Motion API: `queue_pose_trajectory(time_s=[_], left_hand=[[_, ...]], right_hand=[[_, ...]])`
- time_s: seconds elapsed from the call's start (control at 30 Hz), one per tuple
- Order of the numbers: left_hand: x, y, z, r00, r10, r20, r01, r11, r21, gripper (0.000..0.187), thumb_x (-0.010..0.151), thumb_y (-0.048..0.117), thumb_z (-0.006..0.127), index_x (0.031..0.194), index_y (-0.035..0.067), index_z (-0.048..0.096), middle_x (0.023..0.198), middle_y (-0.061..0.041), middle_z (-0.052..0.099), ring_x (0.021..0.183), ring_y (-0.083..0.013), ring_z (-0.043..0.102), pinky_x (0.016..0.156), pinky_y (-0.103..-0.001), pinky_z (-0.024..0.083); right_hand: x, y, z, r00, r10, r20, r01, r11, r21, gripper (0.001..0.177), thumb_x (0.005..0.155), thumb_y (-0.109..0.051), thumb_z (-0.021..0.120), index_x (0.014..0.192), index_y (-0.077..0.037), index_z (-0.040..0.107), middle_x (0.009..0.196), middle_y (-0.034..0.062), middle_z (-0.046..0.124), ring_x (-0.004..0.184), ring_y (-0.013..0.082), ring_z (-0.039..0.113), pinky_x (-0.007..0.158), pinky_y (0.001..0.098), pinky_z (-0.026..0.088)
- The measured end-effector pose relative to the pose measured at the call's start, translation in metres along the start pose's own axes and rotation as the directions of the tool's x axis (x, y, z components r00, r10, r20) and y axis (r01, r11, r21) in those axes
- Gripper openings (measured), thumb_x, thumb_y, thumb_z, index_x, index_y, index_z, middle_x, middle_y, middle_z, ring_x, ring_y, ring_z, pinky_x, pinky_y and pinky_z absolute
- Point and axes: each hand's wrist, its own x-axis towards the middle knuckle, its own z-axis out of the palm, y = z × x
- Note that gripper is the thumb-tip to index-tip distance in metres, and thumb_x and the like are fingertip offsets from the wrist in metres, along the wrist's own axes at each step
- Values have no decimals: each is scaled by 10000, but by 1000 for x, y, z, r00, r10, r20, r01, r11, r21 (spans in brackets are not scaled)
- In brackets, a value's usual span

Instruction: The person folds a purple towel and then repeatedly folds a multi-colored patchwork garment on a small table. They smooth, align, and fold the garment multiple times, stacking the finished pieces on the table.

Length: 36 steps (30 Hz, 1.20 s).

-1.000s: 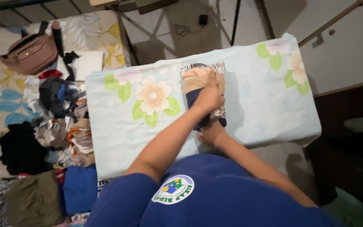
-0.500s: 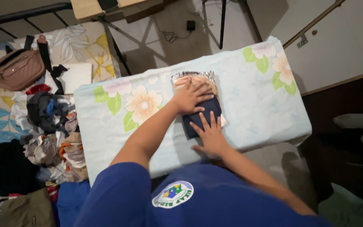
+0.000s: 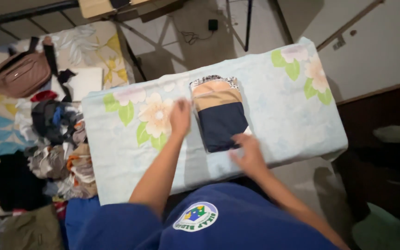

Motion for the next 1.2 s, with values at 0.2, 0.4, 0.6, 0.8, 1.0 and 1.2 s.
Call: queue_pose_trajectory(time_s=[0.2,0.4,0.6,0.8,1.0,1.2], left_hand=[[-68,71,16,928,-253,273,291,951,-107,540,831,277,809,1249,-17,634,1091,-198,750,934,-286,731,820,-388,581],[-75,76,1,632,-384,673,767,435,-472,555,845,184,784,1299,-80,603,1163,-215,734,972,-295,753,872,-417,624],[-166,77,-36,662,-316,680,748,227,-623,561,874,116,731,1372,-63,545,1243,-210,692,1073,-301,716,951,-419,596],[-243,61,-65,855,-278,438,515,347,-784,589,854,20,713,1406,-42,517,1319,-164,652,1174,-269,661,1029,-413,538],[-297,54,-134,903,-394,169,295,287,-911,570,885,118,713,1413,45,509,1279,-104,667,1128,-229,668,986,-402,539],[-327,25,-219,892,-450,47,119,133,-984,426,934,217,712,1314,46,626,1212,-114,711,1069,-240,700,956,-411,558]], right_hand=[[70,116,41,932,362,11,-295,743,601,594,920,-317,772,1342,45,562,1258,166,678,1164,252,652,1003,379,511],[128,91,2,700,242,672,-703,71,708,551,970,-364,661,1341,37,591,1218,200,710,1058,303,699,906,419,583],[120,56,33,642,-119,757,-766,-153,625,496,985,-288,597,1383,5,558,1277,203,673,1130,329,686,998,453,558],[125,-20,46,387,-328,861,-922,-128,366,569,1024,-380,529,1366,73,573,1315,254,657,1169,382,667,1064,478,504],[124,-98,87,274,-471,839,-941,51,335,540,1067,-386,513,1383,47,578,1338,226,658,1194,340,671,1082,445,500],[125,-163,162,177,-293,940,-834,461,301,439,1059,-319,609,1330,26,634,1215,171,702,1071,258,693,978,386,545]])
